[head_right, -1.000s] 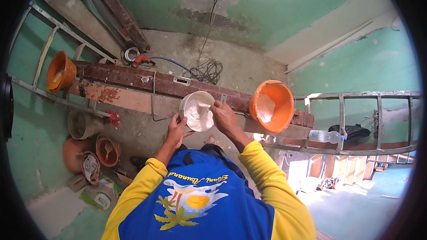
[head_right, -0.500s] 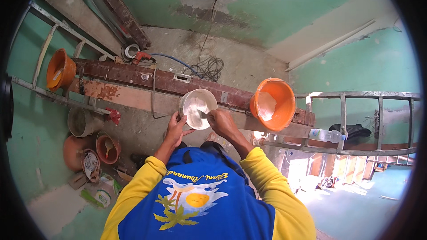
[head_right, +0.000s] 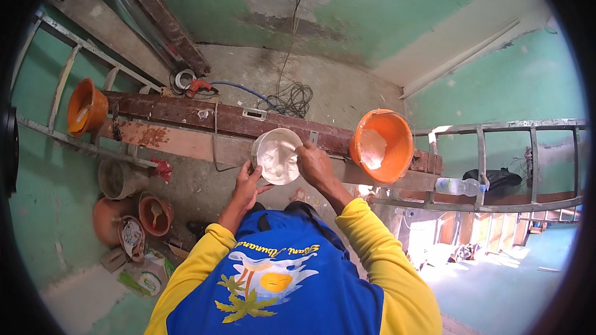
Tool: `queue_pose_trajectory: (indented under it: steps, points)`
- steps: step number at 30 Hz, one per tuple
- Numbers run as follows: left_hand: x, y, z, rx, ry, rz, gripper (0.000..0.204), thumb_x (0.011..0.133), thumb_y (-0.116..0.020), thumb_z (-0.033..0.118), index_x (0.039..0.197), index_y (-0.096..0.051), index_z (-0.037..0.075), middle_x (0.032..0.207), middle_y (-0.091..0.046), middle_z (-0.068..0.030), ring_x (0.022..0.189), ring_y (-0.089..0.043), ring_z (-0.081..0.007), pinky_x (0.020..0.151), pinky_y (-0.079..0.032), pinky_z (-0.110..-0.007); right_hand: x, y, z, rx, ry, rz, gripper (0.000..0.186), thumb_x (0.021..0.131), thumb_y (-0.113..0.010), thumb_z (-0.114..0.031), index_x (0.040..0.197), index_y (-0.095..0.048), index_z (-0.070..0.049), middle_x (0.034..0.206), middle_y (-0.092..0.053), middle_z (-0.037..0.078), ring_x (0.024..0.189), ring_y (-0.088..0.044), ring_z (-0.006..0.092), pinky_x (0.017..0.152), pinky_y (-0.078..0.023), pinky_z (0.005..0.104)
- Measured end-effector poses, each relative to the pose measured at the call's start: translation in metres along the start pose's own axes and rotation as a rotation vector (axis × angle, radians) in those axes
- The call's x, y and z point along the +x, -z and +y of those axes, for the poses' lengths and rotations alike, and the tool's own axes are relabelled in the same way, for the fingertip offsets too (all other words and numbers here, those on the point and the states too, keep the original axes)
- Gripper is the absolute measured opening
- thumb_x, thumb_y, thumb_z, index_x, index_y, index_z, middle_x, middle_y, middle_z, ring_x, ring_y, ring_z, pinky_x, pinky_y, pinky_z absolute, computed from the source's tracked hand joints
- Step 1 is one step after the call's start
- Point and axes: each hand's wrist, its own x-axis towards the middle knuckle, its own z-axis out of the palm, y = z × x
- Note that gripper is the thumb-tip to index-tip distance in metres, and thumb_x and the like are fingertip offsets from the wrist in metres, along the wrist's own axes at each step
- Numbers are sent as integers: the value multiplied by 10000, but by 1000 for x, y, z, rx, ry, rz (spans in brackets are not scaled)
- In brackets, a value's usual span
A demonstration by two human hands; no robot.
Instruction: The person mixes a white powder with water in a bowl using a trowel, then applies the mixture to the wall with a yellow trowel. The person repeatedly scoops material and smooths it onto the wall surface.
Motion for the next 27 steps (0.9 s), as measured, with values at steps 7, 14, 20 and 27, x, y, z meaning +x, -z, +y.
queue_pose_trajectory:
  steps: [7, 14, 20, 27]
  points:
    - [5, -2, 2, 6, -19, 14, 612, 1099, -602, 228, 1598, -299, 46, 1515, -459, -136, 1350, -546, -304, 956, -633, -585, -11, -13, -18, -60, 154, -87, 163, 881, -633, -41, 1011, -721, 3, 1000, -668, 196, 940, -707, 422, 827, -580, 508]
    - [0, -5, 3, -11, -7, 18, 592, 1099, -610, 256, 1581, -331, 56, 1510, -470, -132, 1362, -538, -302, 955, -619, -616, -10, -7, -6, 30, 157, -133, 188, 867, -652, -45, 1033, -730, -10, 1012, -673, 196, 924, -695, 426, 814, -575, 507]
    - [-2, -6, 4, -10, -5, 7, 643, 1092, -624, 261, 1612, -299, 70, 1543, -449, -142, 1392, -521, -315, 947, -622, -613, -12, -11, 2, -21, 118, -92, 164, 851, -660, -20, 992, -742, -8, 1005, -678, 204, 941, -710, 418, 826, -577, 508]
    - [5, -1, 1, -27, 0, 11, 626, 1094, -613, 254, 1612, -309, 74, 1531, -468, -146, 1395, -523, -318, 971, -610, -625, 22, 12, 34, -115, 72, 23, 179, 882, -674, -75, 1040, -744, -28, 996, -692, 213, 933, -697, 441, 795, -573, 521]
